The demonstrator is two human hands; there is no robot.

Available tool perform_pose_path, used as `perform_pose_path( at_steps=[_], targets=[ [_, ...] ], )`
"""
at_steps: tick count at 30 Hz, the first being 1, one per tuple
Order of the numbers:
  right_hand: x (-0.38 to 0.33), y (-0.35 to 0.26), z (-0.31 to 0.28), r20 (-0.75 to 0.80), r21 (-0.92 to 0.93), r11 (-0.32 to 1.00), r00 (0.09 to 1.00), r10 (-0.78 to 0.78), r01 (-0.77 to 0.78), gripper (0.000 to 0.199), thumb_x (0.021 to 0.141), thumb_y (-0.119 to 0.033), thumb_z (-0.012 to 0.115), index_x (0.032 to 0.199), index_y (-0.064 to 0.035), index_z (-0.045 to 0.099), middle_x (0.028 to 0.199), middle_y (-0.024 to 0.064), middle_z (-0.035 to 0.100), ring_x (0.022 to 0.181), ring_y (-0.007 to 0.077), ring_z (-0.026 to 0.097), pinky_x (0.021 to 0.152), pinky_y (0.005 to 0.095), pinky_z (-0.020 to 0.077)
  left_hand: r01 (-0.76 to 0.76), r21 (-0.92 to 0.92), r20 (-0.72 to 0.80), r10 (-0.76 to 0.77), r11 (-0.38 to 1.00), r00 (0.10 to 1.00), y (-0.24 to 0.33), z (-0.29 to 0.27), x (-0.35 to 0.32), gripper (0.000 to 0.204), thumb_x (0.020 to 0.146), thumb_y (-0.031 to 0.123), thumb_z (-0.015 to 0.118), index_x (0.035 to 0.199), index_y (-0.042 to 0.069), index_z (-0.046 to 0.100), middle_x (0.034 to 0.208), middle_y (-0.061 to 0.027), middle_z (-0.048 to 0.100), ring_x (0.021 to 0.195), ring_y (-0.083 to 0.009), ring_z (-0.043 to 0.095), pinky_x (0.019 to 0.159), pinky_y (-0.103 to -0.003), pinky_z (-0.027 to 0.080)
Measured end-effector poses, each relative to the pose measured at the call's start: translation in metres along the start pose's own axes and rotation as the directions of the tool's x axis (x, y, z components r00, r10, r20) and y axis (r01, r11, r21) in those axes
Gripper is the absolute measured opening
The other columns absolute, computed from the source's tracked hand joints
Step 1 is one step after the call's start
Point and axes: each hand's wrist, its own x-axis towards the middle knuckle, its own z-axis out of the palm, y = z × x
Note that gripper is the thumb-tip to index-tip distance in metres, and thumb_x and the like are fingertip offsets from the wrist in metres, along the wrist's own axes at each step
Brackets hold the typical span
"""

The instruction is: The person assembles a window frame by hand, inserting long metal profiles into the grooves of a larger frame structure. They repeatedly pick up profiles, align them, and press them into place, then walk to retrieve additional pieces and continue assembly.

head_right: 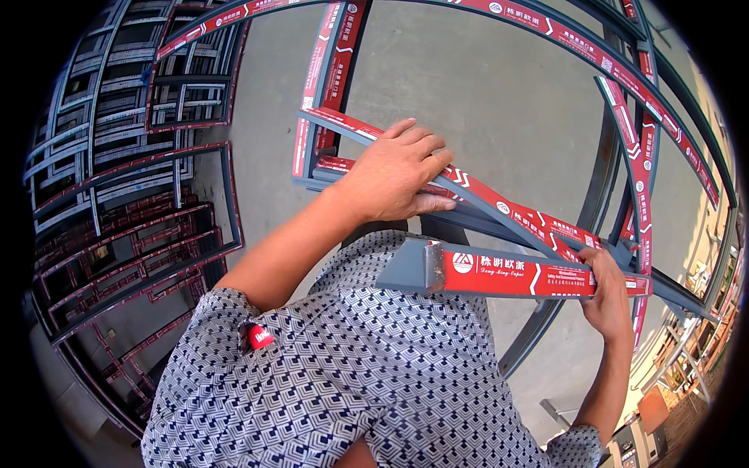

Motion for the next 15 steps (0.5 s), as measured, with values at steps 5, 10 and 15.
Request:
perform_pose_path(
  at_steps=[5,10,15],
  targets=[
    [-0.002,0.004,0.001,-0.032,-0.076,0.997,0.999,0.010,-0.012,0.051,0.075,0.008,0.081,0.121,-0.0006,0.063,0.120,0.0189,0.068,0.117,0.0419,0.066,0.102,0.0454,0.0515,0.093,0.024,0.336,-0.096,0.995,0.937,0.004,0.000,0.017,0.040,0.092,0.041,0.079,0.111,0.007,0.071,0.102,-0.0112,0.070,0.104,-0.0333,0.070,0.094,-0.048,0.056],
    [-0.005,0.005,0.009,-0.130,-0.194,0.975,0.988,0.084,-0.109,0.055,0.077,0.008,0.081,0.128,-0.0013,0.062,0.130,0.0188,0.068,0.123,0.0415,0.065,0.106,0.0461,0.0519,0.084,0.023,0.308,-0.087,0.996,0.948,-0.001,0.023,0.007,0.031,0.089,0.025,0.079,0.114,0.009,0.071,0.099,-0.0112,0.069,0.099,-0.0316,0.071,0.085,-0.046,0.058],
    [-0.012,-0.004,0.023,-0.252,-0.159,0.979,0.964,0.085,-0.128,0.057,0.078,0.009,0.082,0.130,-0.0015,0.062,0.134,0.0184,0.068,0.126,0.0402,0.066,0.105,0.0459,0.0542,0.156,-0.003,0.341,-0.145,0.988,0.929,-0.001,0.031,0.013,0.035,0.086,0.017,0.080,0.118,0.010,0.069,0.100,-0.0100,0.069,0.101,-0.0307,0.071,0.087,-0.045,0.059]
  ],
)
